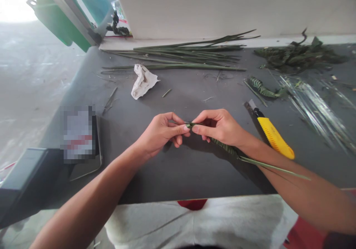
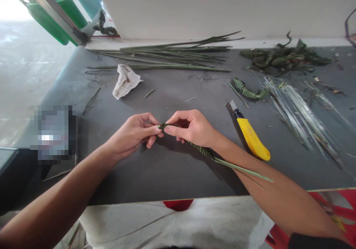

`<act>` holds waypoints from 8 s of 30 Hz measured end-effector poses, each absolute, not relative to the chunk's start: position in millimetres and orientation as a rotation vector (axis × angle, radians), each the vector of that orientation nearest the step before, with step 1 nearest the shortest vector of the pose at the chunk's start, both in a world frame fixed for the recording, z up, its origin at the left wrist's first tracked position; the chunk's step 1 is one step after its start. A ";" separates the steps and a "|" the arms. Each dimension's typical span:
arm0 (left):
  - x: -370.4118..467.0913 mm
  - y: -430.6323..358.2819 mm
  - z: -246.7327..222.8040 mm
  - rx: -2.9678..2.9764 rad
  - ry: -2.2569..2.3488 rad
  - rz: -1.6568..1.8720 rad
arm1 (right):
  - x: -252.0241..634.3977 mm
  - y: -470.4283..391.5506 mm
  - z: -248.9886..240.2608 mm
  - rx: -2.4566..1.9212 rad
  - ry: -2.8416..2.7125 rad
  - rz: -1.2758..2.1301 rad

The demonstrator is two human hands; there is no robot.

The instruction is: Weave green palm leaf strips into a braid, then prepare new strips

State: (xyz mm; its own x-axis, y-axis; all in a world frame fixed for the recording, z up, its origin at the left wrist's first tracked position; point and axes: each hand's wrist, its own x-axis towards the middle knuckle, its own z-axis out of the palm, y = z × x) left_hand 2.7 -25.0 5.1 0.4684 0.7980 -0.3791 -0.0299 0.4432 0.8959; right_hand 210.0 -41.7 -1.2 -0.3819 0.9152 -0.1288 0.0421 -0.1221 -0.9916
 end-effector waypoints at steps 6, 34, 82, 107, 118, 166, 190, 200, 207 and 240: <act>8.3 -31.5 4.9 1.220 1.122 0.751 | 209.8 -41.4 -2.5 -1.107 -1.458 1.545; 9.3 -42.0 -4.6 1.776 1.143 1.021 | 208.3 -41.8 -8.2 -1.196 -1.426 1.487; -0.3 -31.0 -1.9 2.175 1.026 1.099 | 209.5 -41.5 -0.7 -1.079 -1.403 1.602; 1.3 -33.1 4.1 1.748 0.834 1.094 | 212.1 -42.5 -1.0 -0.859 -1.289 1.849; 4.5 -36.7 0.5 1.576 0.885 1.051 | 213.1 -41.1 0.0 -0.934 -1.300 1.817; 10.3 -37.1 -0.8 1.544 1.016 1.036 | 207.2 -40.9 -4.9 -1.031 -1.236 1.719; 11.7 -41.0 4.4 1.402 1.024 0.970 | 204.6 -41.9 -6.2 -1.011 -1.205 1.706; 12.7 -41.9 5.4 1.343 0.970 0.928 | 204.6 -41.6 -7.1 -1.034 -1.220 1.686; 11.3 -40.8 6.7 1.285 0.931 0.904 | 202.7 -41.4 -7.1 -1.052 -1.193 1.696; 19.8 -52.3 -5.1 1.370 1.143 0.977 | 196.0 -43.6 0.2 -1.161 -1.146 1.612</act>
State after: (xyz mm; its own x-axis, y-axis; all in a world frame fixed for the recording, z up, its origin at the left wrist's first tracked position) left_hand 19.8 -52.3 -5.1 0.2097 0.9771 -0.0347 0.1179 0.0100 0.9930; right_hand 196.0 -43.6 0.2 -0.2358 0.9474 -0.2164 -0.1067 -0.2466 -0.9632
